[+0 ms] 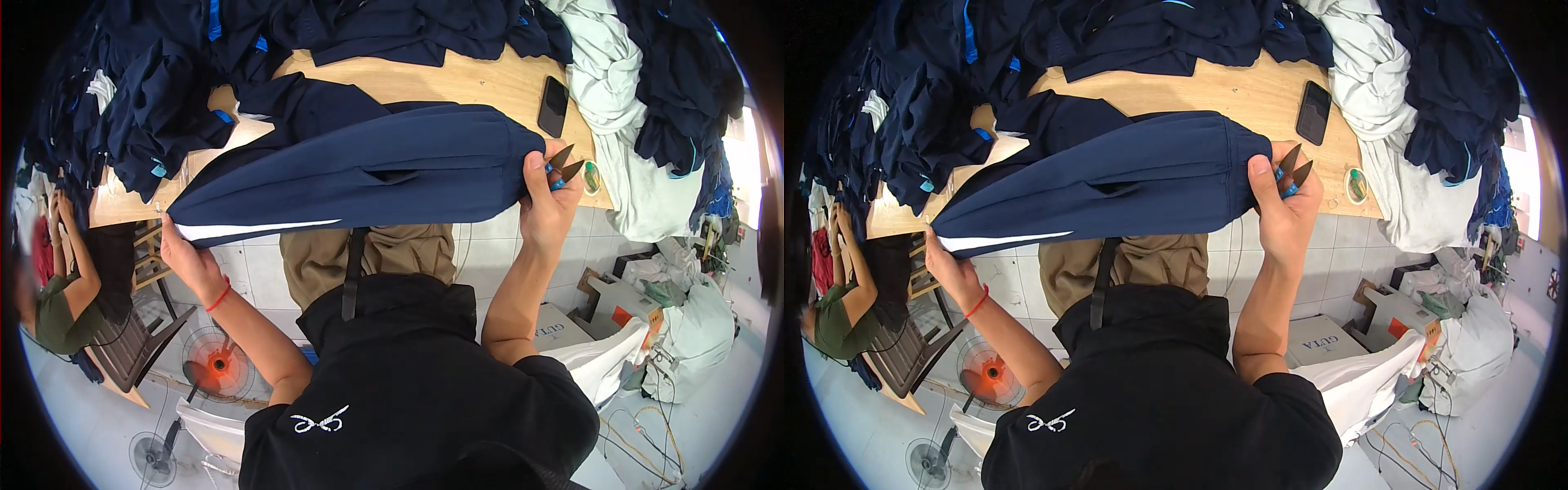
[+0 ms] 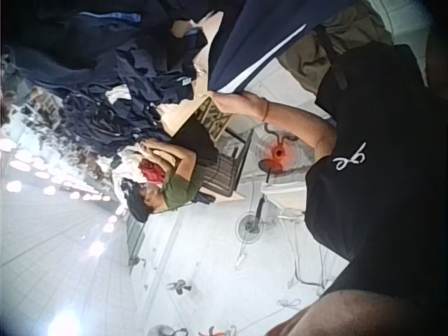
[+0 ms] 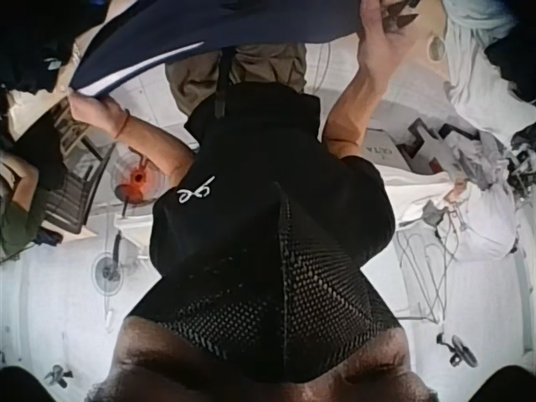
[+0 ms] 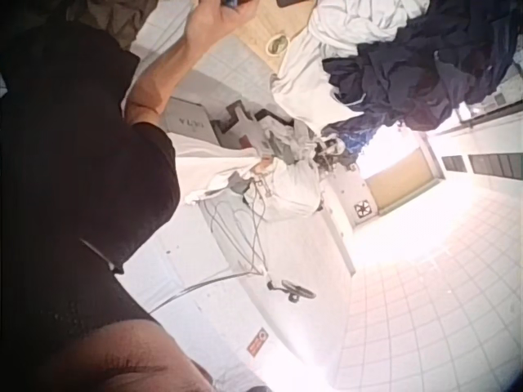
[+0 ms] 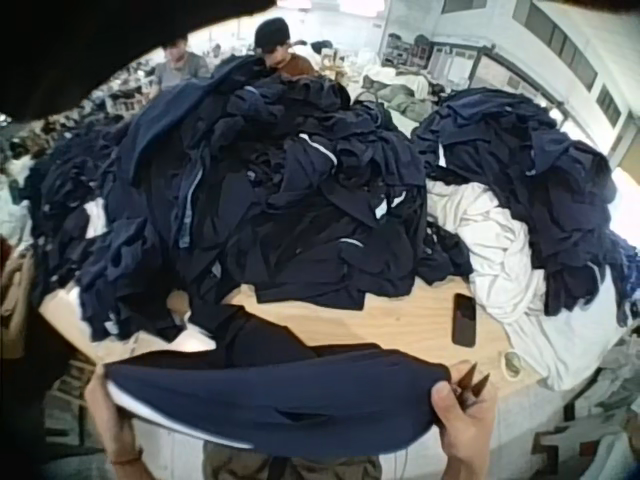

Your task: The person handles garments one by one, turning them over by hand and trimming loose threads using thread snips.

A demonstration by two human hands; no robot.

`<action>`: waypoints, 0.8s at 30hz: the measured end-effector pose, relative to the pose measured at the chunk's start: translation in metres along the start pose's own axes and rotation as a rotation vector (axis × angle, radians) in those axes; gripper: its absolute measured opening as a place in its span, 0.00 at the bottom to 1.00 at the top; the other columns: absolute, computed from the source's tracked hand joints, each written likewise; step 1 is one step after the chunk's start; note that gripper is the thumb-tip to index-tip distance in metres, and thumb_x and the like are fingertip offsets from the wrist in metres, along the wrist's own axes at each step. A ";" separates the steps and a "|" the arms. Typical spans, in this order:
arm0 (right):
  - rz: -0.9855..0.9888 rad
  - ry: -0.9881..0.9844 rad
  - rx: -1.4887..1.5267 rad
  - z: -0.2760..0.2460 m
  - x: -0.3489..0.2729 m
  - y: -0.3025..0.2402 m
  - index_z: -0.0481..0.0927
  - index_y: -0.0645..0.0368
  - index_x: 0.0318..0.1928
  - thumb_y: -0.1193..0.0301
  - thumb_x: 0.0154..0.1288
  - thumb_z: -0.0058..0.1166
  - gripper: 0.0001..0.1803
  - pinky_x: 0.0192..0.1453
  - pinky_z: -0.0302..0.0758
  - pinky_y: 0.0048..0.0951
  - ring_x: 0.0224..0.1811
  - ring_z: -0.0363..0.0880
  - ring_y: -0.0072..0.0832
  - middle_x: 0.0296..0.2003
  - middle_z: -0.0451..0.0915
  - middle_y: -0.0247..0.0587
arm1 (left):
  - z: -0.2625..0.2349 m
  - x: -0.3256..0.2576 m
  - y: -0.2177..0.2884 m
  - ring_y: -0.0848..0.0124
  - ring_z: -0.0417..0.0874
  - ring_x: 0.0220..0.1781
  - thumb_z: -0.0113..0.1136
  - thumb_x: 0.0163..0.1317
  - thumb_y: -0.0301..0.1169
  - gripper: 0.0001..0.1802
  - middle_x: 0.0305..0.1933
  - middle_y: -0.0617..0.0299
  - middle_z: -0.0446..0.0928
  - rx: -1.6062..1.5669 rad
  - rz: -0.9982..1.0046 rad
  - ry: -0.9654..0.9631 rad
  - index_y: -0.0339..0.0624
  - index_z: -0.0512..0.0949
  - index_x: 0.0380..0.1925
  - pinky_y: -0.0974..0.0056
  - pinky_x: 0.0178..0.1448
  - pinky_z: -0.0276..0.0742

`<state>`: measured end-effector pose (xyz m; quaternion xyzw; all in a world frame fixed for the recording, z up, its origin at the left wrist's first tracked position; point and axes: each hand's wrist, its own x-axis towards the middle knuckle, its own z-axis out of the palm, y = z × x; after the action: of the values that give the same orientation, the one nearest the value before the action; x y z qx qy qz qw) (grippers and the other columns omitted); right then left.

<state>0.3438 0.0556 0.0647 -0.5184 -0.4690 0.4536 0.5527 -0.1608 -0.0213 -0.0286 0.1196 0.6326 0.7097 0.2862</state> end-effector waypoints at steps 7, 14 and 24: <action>-0.031 0.168 0.605 -0.014 0.004 -0.072 0.73 0.78 0.67 0.61 0.85 0.41 0.29 0.67 0.82 0.53 0.55 0.88 0.52 0.56 0.85 0.63 | 0.012 -0.052 0.093 0.56 0.89 0.57 0.57 0.78 0.36 0.28 0.60 0.41 0.84 0.333 0.760 -0.178 0.23 0.75 0.67 0.58 0.62 0.86; 0.128 -0.357 0.423 0.026 0.100 -0.014 0.63 0.66 0.79 0.65 0.80 0.60 0.36 0.22 0.59 0.12 0.33 0.68 0.10 0.43 0.79 0.31 | 0.116 0.053 0.052 0.64 0.76 0.73 0.43 0.86 0.53 0.35 0.73 0.50 0.78 -0.123 -0.075 -0.490 0.32 0.76 0.71 0.60 0.79 0.64; 0.524 -0.197 -0.134 0.010 0.042 0.090 0.79 0.66 0.64 0.62 0.82 0.58 0.21 0.29 0.70 0.17 0.46 0.91 0.28 0.46 0.90 0.48 | 0.077 -0.031 -0.050 0.79 0.82 0.44 0.70 0.73 0.27 0.24 0.46 0.65 0.85 0.312 -0.225 -0.645 0.34 0.79 0.66 0.70 0.53 0.80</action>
<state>0.3389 0.1026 -0.0225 -0.6106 -0.3993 0.5974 0.3329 -0.0817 0.0270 -0.0575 0.3088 0.6198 0.4946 0.5253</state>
